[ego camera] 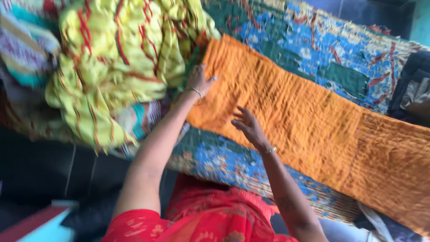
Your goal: The person folds a long orange textured quilt by repeatedly doubling it and smoothing the fabric by hand on a bed.
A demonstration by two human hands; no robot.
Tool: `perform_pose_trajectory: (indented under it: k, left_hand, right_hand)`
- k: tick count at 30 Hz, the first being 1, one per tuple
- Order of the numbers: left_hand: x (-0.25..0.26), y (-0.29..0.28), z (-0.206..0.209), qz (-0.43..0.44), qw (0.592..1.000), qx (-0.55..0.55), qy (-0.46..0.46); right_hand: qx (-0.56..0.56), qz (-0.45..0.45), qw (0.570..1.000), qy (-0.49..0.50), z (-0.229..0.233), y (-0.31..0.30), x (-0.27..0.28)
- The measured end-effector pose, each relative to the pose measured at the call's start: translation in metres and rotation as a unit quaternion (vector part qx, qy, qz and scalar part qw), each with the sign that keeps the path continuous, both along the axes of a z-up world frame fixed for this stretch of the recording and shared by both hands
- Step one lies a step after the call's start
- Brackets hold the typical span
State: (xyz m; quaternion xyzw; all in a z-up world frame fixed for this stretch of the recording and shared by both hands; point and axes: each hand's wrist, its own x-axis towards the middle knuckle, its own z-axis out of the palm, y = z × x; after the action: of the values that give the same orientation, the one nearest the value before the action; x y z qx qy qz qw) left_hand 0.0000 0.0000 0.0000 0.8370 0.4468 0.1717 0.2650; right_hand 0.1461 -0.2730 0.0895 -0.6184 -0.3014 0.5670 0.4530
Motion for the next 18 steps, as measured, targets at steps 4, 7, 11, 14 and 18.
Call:
perform_pose_trajectory:
  k: [4,7,11,14,18]
  left_hand:
    - [0.014,0.046,0.013,-0.038,0.998,-0.054,0.003]
    - [0.029,0.074,0.028,-0.07,0.997,-0.04,0.021]
    - [0.05,0.112,0.036,-0.161,0.987,0.014,0.009]
    - [0.065,0.123,0.041,-0.205,0.978,-0.027,0.032]
    - [0.061,0.12,0.073,-0.207,0.976,-0.013,0.071]
  right_hand:
    - [-0.043,-0.075,0.994,0.069,-0.02,0.025,-0.023]
    - [-0.088,-0.072,0.993,-0.025,-0.043,0.037,-0.041]
    - [-0.095,-0.116,0.989,-0.012,-0.046,0.046,-0.05]
    - [-0.115,-0.122,0.986,-0.022,-0.027,0.046,-0.05]
    - [-0.144,-0.157,0.975,-0.06,-0.005,0.061,-0.062]
